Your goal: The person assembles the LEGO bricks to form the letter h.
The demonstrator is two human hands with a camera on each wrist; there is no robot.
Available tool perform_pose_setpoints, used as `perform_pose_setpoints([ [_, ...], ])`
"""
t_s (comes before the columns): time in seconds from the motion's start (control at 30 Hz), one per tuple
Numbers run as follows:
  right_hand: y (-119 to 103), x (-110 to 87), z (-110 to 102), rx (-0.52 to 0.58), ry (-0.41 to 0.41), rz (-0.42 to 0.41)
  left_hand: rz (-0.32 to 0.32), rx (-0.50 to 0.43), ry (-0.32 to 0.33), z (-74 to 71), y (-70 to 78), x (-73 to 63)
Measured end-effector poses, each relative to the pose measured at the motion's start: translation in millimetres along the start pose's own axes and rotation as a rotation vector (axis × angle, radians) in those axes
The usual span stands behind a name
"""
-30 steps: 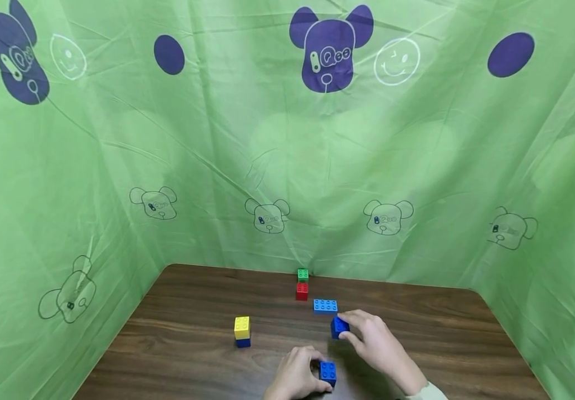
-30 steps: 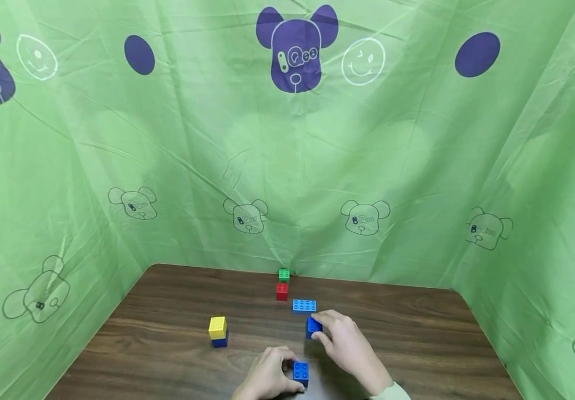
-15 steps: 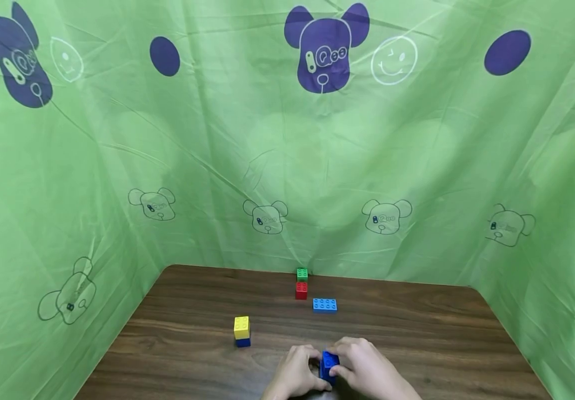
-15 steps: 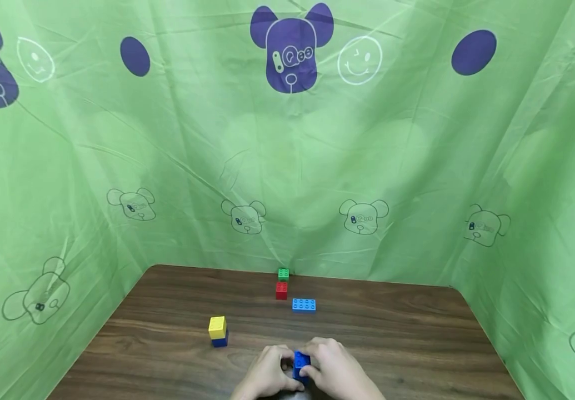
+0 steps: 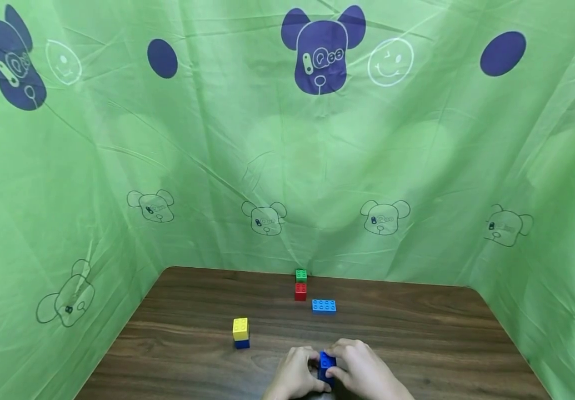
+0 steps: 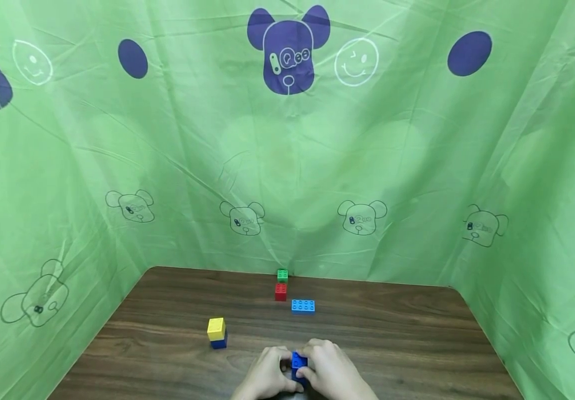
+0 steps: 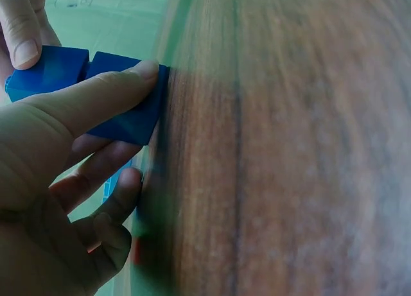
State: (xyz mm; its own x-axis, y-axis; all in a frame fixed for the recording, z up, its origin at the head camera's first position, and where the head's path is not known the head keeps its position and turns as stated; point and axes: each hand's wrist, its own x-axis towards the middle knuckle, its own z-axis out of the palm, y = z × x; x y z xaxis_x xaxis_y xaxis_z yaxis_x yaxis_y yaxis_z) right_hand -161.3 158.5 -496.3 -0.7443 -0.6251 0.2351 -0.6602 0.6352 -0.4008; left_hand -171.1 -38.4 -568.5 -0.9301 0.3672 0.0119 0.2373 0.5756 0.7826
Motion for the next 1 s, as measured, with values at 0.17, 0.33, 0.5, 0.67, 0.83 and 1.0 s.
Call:
perform_pose_setpoints([
  [0.17,0.7,-3.0,2.6,0.005,-0.004,0.016,0.033,-0.004,0.014,4.4,-2.7,0.2],
  [0.33,0.9,-6.7,5.9,0.014,-0.006,0.029,0.063,-0.014,0.023,8.0,-4.6,0.2],
  [0.5,0.6,-8.9,8.9,0.004,0.008,0.024,0.064,-0.003,0.034,9.4,-4.2,-0.1],
  [0.67,1.0,-10.0,10.1,-0.011,0.014,0.021,0.064,0.007,0.039,11.3,-3.9,-0.5],
  [0.83,0.1,-10.3,10.4,-0.045,0.030,-0.005,0.067,0.011,0.042,12.6,-4.9,-1.0],
  [1.0,-0.3,-9.6,14.5,-0.065,0.108,-0.046,0.092,0.051,0.072,11.9,-7.3,-0.2],
])
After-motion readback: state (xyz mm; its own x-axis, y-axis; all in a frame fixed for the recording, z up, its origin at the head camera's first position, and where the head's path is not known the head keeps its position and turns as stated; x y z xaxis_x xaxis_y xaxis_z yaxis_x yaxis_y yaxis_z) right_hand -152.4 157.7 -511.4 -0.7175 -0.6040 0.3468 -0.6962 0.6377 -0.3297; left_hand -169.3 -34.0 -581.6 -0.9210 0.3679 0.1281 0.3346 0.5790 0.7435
